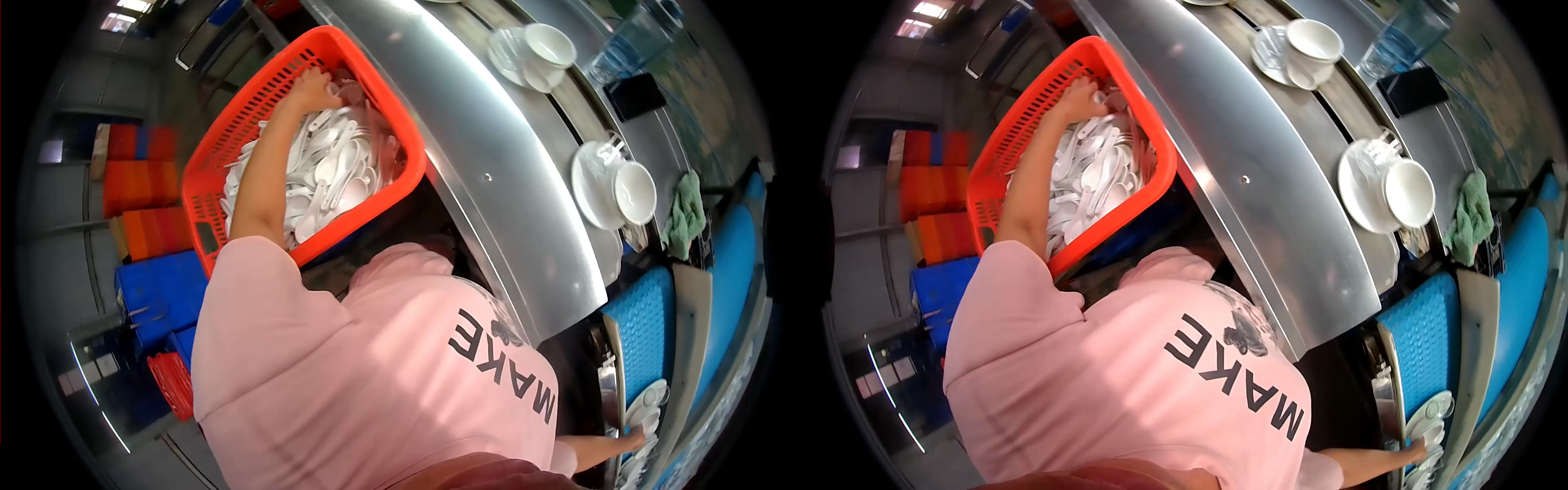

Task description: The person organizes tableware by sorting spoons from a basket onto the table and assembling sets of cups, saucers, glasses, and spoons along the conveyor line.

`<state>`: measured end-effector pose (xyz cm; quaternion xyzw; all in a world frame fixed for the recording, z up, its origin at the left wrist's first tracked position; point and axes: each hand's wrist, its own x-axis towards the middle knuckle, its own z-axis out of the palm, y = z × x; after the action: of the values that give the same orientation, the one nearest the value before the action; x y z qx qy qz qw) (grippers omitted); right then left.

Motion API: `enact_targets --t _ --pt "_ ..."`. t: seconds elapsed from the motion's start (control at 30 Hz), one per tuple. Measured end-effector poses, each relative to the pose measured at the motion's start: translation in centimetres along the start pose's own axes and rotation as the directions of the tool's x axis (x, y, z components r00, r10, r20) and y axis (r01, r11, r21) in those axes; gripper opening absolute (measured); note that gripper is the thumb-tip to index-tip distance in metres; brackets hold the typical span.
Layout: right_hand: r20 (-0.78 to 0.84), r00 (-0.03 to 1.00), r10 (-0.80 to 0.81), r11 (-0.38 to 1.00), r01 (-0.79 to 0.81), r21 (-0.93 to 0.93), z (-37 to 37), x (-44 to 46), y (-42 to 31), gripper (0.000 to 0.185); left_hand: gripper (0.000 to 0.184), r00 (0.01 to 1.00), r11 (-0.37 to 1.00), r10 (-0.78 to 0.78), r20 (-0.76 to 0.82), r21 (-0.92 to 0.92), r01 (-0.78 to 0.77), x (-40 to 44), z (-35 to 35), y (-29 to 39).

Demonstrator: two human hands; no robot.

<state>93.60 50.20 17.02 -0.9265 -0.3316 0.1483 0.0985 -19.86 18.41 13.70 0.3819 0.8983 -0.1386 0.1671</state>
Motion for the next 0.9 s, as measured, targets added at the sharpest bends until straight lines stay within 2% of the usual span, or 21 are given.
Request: enact_targets --t 0.03,0.1,0.13,0.17,0.2,0.23,0.3,0.33,0.37,0.4,0.43,0.47,0.5,0.57,0.63,0.67,0.77,0.8,0.87,0.9 --pt "0.057 0.998 -0.017 0.996 0.012 0.089 -0.3 0.5 0.2 0.048 0.05 0.997 0.994 0.0 0.077 0.105 -0.008 0.5 -0.6 0.8" --pt "0.147 0.987 -0.063 0.969 0.025 0.245 -1.4 1.8 2.1 0.049 0.047 0.975 0.999 0.005 0.221 0.044 -0.015 2.4 0.1 -0.1" --pt "0.177 0.98 -0.096 0.948 0.036 0.316 -1.8 2.1 3.2 0.05 0.046 0.988 0.989 0.139 0.07 0.039 -0.142 4.0 3.4 -2.4" --pt "0.185 0.974 -0.131 0.923 0.051 0.381 -2.3 2.5 4.6 0.052 0.045 0.96 0.959 0.279 0.012 -0.054 -0.278 5.5 6.2 -4.6" --pt "0.174 0.967 -0.186 0.9 0.097 0.425 -2.6 3.2 7.0 0.053 0.046 0.937 0.933 0.333 -0.107 -0.105 -0.344 4.4 5.8 -4.0" --pt "0.189 0.977 -0.1 0.872 -0.005 0.49 -1.6 -4.0 1.9 0.057 0.047 0.953 0.933 0.304 -0.001 -0.204 -0.298 1.6 0.9 0.0" --pt "0.299 0.913 -0.277 0.831 0.072 0.552 -0.2 -12.4 -3.5 0.061 0.047 0.987 0.916 0.157 -0.026 -0.37 -0.156 2.4 3.3 -1.5" --pt "0.237 0.923 -0.304 0.815 0.123 0.567 1.0 -14.7 -5.1 0.06 0.046 0.977 0.857 0.185 -0.108 -0.468 -0.214 2.1 3.7 -0.9" --pt "0.16 0.902 -0.402 0.768 0.237 0.596 2.7 -13.6 -4.2 0.056 0.046 0.962 0.789 0.194 -0.19 -0.553 -0.268 1.5 3.7 -0.6" --pt "0.113 0.896 -0.429 0.752 0.285 0.594 3.5 -16.4 -6.2 0.051 0.045 0.967 0.816 0.167 -0.193 -0.523 -0.245 0.6 3.2 0.0" --pt "0.104 0.895 -0.435 0.698 0.261 0.667 4.5 -18.9 -8.2 0.05 0.044 0.971 0.843 0.138 -0.195 -0.491 -0.218 -0.2 2.6 0.4" --pt "0.094 0.894 -0.438 0.636 0.234 0.735 5.7 -21.0 -9.8 0.049 0.043 0.967 0.807 0.15 -0.206 -0.539 -0.24 0.4 3.7 -0.4" --pt "0.105 0.875 -0.473 0.554 0.202 0.808 7.1 -22.1 -10.8 0.047 0.042 0.967 0.888 0.113 -0.227 -0.414 -0.201 3.1 7.9 -3.9" --pt "0.174 0.828 -0.533 0.495 0.138 0.858 9.8 -24.8 -13.9 0.046 0.039 0.98 0.912 0.046 -0.194 -0.393 -0.121 0.7 4.4 0.1" --pt "0.249 0.797 -0.55 0.5 0.075 0.863 11.9 -29.1 -18.8 0.046 0.037 0.986 0.964 0.005 -0.164 -0.262 -0.048 0.7 4.2 0.1" --pt "0.237 0.748 -0.619 0.486 0.128 0.864 13.1 -30.8 -21.1 0.046 0.033 0.979 0.978 0.072 -0.192 -0.181 -0.107 1.3 5.0 -1.1" --pt "0.274 0.638 -0.72 0.478 0.169 0.862 16.8 -34.1 -27.0 0.046 0.03 0.903 0.887 0.208 -0.375 -0.318 -0.336 -2.0 2.3 1.3" --pt "0.312 0.633 -0.708 0.508 0.15 0.848 17.6 -35.6 -29.0 0.046 0.029 0.881 0.882 0.177 -0.438 -0.327 -0.34 -2.6 2.1 1.0" --pt "0.351 0.54 -0.765 0.467 0.089 0.88 20.2 -36.7 -31.6 0.049 0.028 0.824 0.864 0.126 -0.552 -0.348 -0.365 -3.5 2.2 0.6" --pt "0.367 0.485 -0.793 0.483 0.135 0.865 21.6 -36.9 -32.7 0.048 0.028 0.813 0.861 0.052 -0.58 -0.386 -0.331 -3.6 2.4 -0.6"
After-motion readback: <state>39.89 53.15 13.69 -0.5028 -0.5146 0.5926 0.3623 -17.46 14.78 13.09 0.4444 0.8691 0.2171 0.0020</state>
